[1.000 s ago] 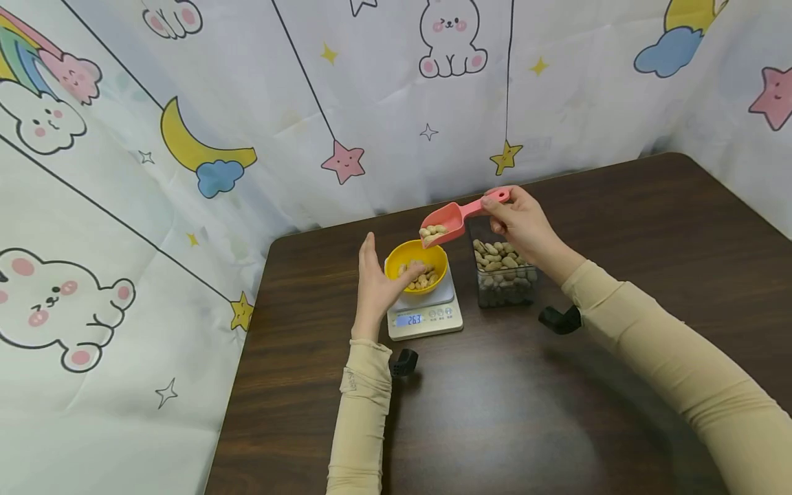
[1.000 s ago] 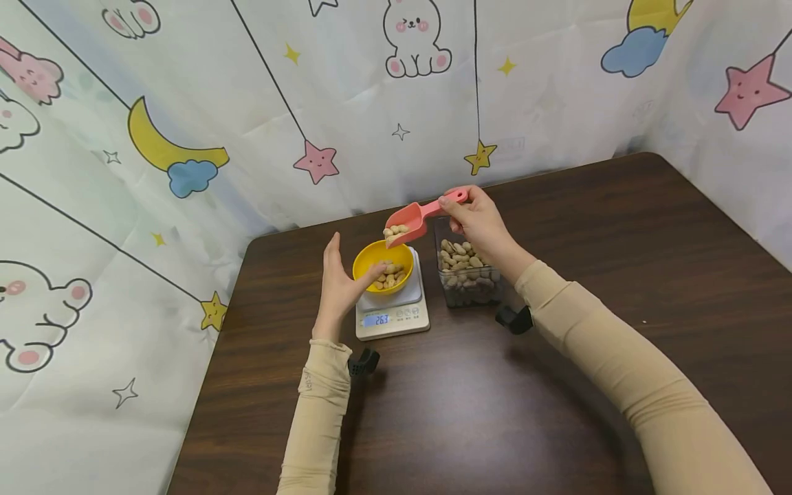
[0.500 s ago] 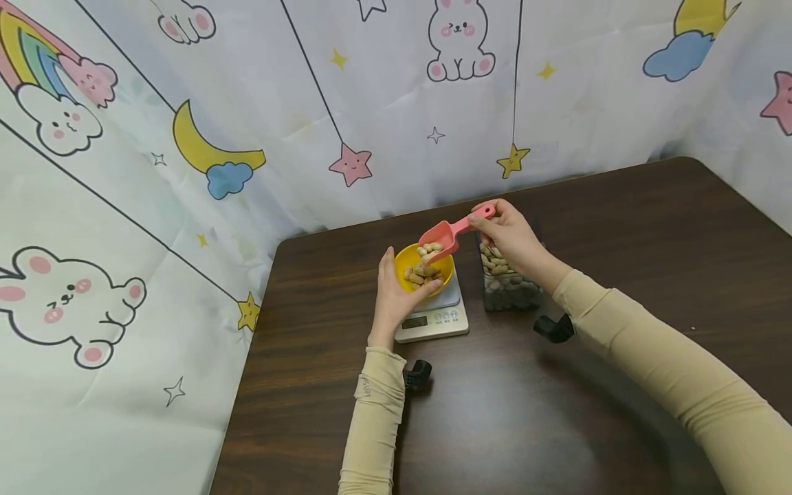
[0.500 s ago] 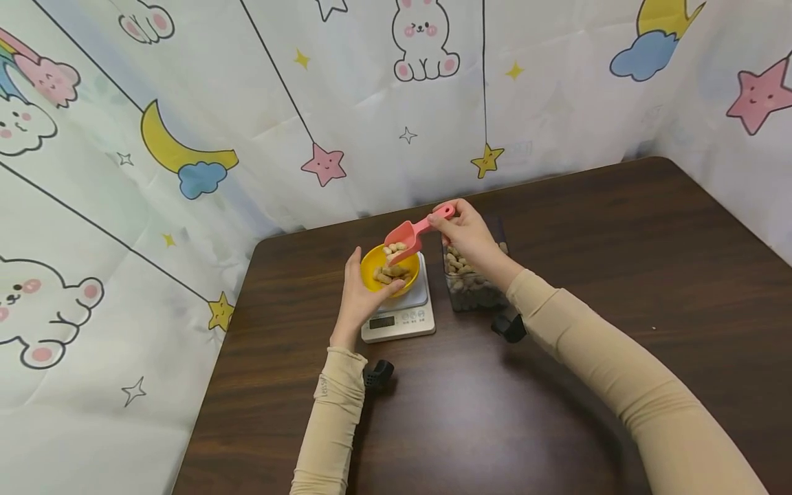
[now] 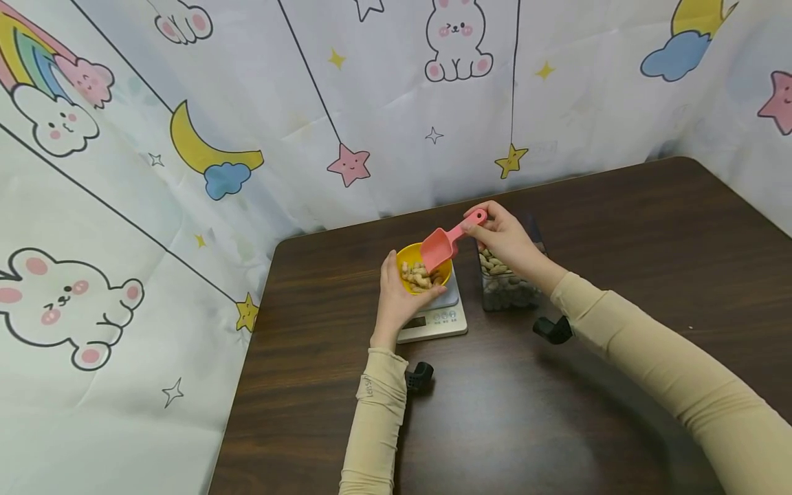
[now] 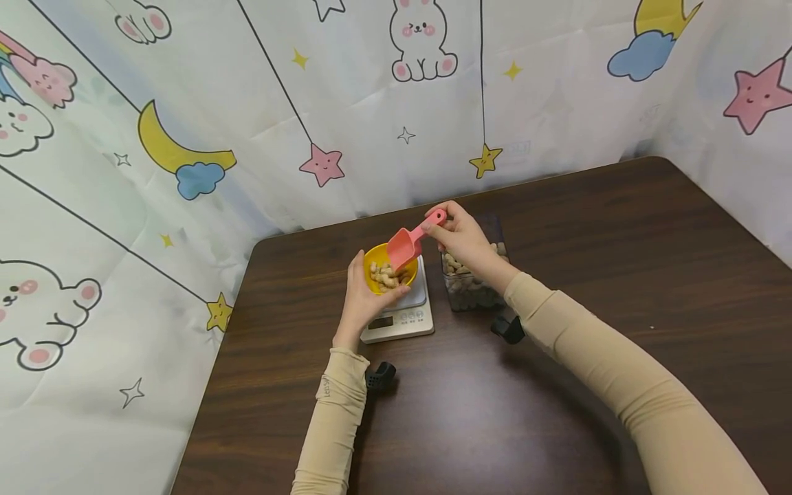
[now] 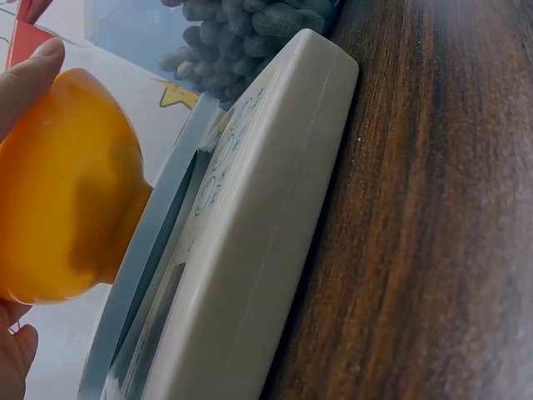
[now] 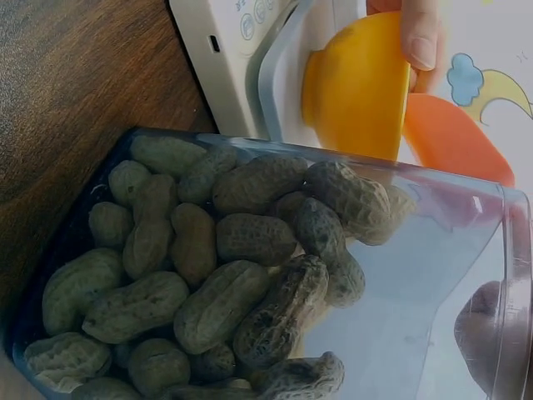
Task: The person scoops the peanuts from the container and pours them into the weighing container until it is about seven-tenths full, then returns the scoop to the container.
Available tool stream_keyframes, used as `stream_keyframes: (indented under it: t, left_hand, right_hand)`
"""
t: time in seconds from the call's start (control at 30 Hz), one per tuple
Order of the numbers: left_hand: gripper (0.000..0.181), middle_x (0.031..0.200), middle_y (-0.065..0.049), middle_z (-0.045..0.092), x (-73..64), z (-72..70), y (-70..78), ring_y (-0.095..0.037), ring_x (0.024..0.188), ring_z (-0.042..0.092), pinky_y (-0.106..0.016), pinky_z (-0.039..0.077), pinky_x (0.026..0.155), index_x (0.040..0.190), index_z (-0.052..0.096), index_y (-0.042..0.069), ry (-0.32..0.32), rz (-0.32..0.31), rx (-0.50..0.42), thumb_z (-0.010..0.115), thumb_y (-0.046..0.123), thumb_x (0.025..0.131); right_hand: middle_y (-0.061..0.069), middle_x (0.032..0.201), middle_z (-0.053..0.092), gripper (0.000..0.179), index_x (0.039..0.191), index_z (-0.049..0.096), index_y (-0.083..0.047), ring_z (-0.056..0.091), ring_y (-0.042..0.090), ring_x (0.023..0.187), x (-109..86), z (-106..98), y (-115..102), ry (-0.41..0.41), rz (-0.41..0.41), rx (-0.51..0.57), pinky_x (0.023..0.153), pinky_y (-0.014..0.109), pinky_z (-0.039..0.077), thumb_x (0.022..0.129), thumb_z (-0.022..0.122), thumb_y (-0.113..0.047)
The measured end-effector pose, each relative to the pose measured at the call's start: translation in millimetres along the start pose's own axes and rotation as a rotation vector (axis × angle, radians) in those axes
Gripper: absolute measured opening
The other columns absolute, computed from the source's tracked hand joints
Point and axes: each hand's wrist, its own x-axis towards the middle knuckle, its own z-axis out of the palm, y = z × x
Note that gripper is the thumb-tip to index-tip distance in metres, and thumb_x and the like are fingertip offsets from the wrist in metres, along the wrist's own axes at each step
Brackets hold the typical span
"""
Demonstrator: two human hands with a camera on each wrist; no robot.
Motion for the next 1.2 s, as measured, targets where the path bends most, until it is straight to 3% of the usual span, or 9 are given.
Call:
stream_keyframes:
  t: [0.27, 0.43, 0.67, 0.8, 1.0, 1.2]
  left_hand:
    - [0.118, 0.154, -0.008, 0.017, -0.8, 0.1, 1.7, -0.029, 0.136, 0.034, -0.048, 0.034, 0.111, 0.151, 0.010, 0.016, -0.002, -0.007, 0.000, 0.076, 0.061, 0.063]
    - [0.118, 0.154, -0.010, 0.016, -1.3, -0.8, 2.4, -0.031, 0.136, 0.033, -0.049, 0.033, 0.110, 0.151, 0.010, 0.016, 0.006, -0.006, 0.021, 0.076, 0.061, 0.063]
    - [0.119, 0.156, -0.007, 0.012, -0.9, -5.2, 5.9, -0.030, 0.139, 0.029, -0.050, 0.031, 0.112, 0.151, 0.008, 0.018, 0.014, 0.007, 0.011, 0.074, 0.064, 0.063]
    - [0.118, 0.157, -0.005, 0.009, 2.2, -10.0, 15.4, -0.030, 0.141, 0.025, -0.052, 0.030, 0.111, 0.151, 0.007, 0.020, 0.027, 0.034, 0.004, 0.071, 0.067, 0.064]
    - [0.118, 0.158, -0.004, 0.009, 8.7, -15.1, 35.0, -0.029, 0.142, 0.023, -0.052, 0.031, 0.111, 0.151, 0.004, 0.024, 0.039, 0.088, -0.001, 0.073, 0.063, 0.065]
    - [0.120, 0.159, -0.002, 0.008, 15.1, -14.8, 52.3, -0.024, 0.144, 0.019, -0.050, 0.028, 0.113, 0.151, 0.000, 0.026, 0.021, 0.142, 0.038, 0.072, 0.065, 0.064]
  right_hand:
    - [-0.006, 0.075, 0.056, 0.038, 0.121, 0.045, -0.004, 0.045, 0.015, 0.059, -1.1, -3, 0, -0.002, -0.016, 0.081, 0.050, 0.024, 0.037, 0.093, 0.057, -0.025]
    - [-0.005, 0.086, 0.060, 0.036, 0.120, 0.046, -0.004, 0.048, 0.015, 0.061, -1.8, -5, -2, 0.014, -0.015, 0.121, 0.054, 0.020, 0.043, 0.092, 0.057, -0.024]
    - [-0.010, 0.068, 0.055, 0.038, 0.120, 0.046, -0.004, 0.043, 0.013, 0.058, -4.5, -8, -5, 0.028, -0.022, 0.121, 0.047, 0.022, 0.033, 0.092, 0.058, -0.026]
    - [-0.010, 0.065, 0.053, 0.033, 0.116, 0.047, -0.009, 0.043, 0.012, 0.057, -5.0, -11, -10, 0.033, -0.027, 0.140, 0.045, 0.023, 0.032, 0.092, 0.058, -0.028]
    - [-0.009, 0.067, 0.052, 0.029, 0.113, 0.048, -0.011, 0.043, 0.011, 0.059, -5.8, -21, -22, 0.060, -0.087, 0.208, 0.054, 0.021, 0.037, 0.091, 0.060, -0.026]
    - [-0.009, 0.066, 0.056, 0.027, 0.111, 0.051, -0.012, 0.043, 0.009, 0.057, -7.8, -38, -33, 0.131, -0.133, 0.283, 0.056, 0.020, 0.038, 0.089, 0.062, -0.024]
